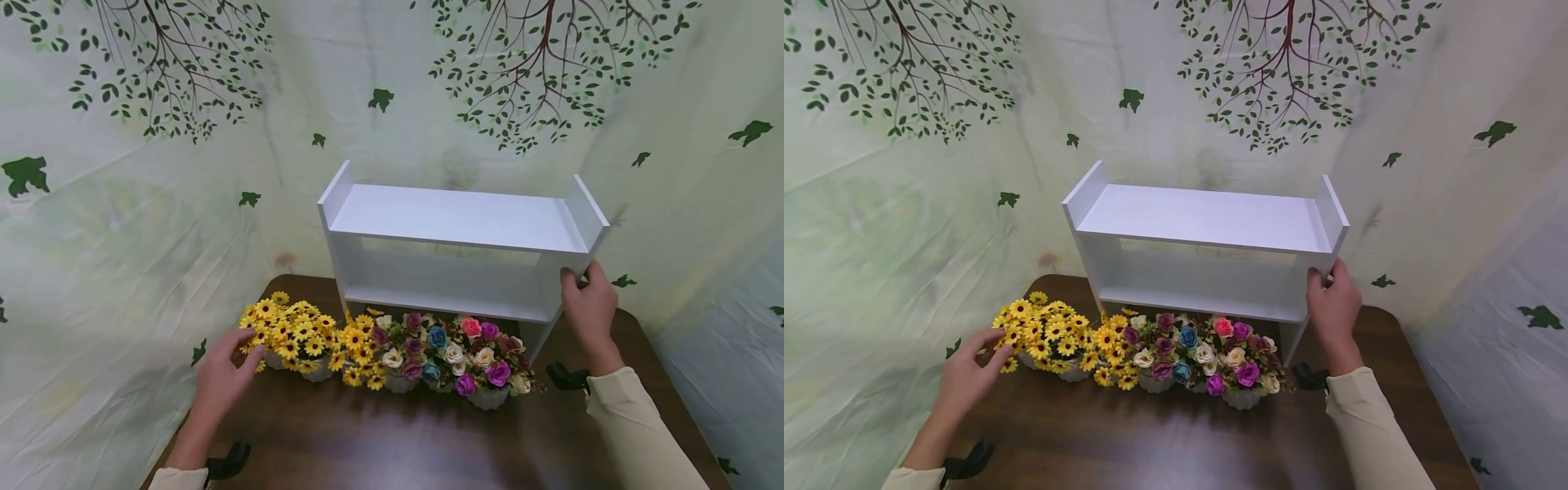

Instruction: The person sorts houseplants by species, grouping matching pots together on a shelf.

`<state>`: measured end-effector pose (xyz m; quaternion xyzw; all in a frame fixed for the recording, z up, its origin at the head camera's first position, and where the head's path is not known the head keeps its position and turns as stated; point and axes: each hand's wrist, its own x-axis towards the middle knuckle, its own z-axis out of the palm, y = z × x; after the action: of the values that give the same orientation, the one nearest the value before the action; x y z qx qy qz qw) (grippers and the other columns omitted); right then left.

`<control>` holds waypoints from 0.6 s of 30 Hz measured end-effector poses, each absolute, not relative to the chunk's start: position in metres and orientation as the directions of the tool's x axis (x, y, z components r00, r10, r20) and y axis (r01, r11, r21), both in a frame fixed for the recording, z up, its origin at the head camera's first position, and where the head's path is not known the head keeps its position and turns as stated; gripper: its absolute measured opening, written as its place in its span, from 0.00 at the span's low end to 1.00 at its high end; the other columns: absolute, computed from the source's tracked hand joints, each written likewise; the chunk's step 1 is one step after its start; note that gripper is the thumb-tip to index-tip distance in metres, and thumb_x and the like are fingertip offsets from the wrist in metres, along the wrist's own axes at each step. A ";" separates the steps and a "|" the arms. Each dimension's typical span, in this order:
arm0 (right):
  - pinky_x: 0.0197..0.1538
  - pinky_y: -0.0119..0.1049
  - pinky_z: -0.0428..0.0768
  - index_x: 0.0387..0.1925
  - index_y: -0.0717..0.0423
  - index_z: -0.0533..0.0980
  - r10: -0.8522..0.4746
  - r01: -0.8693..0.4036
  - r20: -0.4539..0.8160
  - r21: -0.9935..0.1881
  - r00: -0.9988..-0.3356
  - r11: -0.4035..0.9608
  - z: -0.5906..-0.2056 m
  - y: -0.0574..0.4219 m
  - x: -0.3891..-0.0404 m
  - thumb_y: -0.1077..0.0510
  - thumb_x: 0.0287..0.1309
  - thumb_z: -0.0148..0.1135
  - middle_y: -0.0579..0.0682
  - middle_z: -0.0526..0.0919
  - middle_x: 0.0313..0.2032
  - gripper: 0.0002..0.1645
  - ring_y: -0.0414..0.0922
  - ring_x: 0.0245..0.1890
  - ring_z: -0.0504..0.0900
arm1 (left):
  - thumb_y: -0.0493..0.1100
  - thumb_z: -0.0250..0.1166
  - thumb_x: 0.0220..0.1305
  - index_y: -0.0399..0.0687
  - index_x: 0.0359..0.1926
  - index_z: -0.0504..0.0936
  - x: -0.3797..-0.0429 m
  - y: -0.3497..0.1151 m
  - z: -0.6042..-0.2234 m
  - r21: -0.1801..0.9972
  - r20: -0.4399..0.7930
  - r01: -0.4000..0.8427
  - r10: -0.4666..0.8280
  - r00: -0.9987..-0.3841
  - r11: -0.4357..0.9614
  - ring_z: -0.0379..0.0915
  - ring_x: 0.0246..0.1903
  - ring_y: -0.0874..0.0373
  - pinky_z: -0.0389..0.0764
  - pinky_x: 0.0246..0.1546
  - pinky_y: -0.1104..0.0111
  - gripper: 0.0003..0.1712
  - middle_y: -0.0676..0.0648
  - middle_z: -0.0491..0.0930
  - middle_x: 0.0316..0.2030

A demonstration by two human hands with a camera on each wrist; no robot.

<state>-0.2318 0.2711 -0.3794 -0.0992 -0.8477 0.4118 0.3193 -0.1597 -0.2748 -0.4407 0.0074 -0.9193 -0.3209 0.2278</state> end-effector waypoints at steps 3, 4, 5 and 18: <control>0.33 0.09 0.61 0.53 0.64 0.77 0.461 -0.112 0.534 -0.731 -0.708 0.674 -0.384 0.271 -0.237 0.55 0.68 0.54 0.64 0.84 0.53 0.20 0.63 0.45 0.86 | 0.44 0.63 0.69 0.38 0.56 0.79 -0.155 -0.288 -0.453 0.653 0.295 -0.006 -0.261 -0.919 0.758 0.79 0.43 0.56 0.72 0.35 0.85 0.20 0.37 0.81 0.51; 0.33 0.08 0.59 0.51 0.64 0.78 0.467 -0.117 0.549 -0.725 -0.693 0.679 -0.386 0.271 -0.238 0.55 0.68 0.54 0.64 0.85 0.51 0.19 0.62 0.44 0.86 | 0.46 0.62 0.69 0.38 0.57 0.78 -0.153 -0.291 -0.457 0.680 0.248 -0.051 -0.295 -0.923 0.732 0.78 0.43 0.56 0.68 0.34 0.89 0.20 0.37 0.81 0.51; 0.33 0.07 0.58 0.49 0.65 0.79 0.472 -0.123 0.565 -0.719 -0.677 0.684 -0.387 0.271 -0.239 0.56 0.67 0.55 0.64 0.86 0.49 0.18 0.62 0.44 0.86 | 0.47 0.61 0.70 0.38 0.58 0.78 -0.151 -0.294 -0.461 0.700 0.207 -0.088 -0.319 -0.925 0.708 0.78 0.45 0.55 0.66 0.34 0.90 0.21 0.36 0.80 0.53; 0.27 0.12 0.60 0.30 0.67 0.80 0.483 -0.160 0.618 -0.703 -0.621 0.694 -0.392 0.274 -0.244 0.57 0.66 0.56 0.65 0.87 0.30 0.16 0.12 0.23 0.63 | 0.52 0.53 0.74 0.35 0.61 0.73 -0.166 -0.313 -0.507 0.752 -0.053 -0.345 -0.471 -0.881 0.562 0.75 0.53 0.38 0.78 0.34 0.65 0.27 0.29 0.77 0.57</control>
<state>-0.2437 0.2741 -0.3924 -0.0988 -0.8167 0.3788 0.4239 -0.1661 -0.3129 -0.5072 0.2317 -0.8804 -0.4066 0.0770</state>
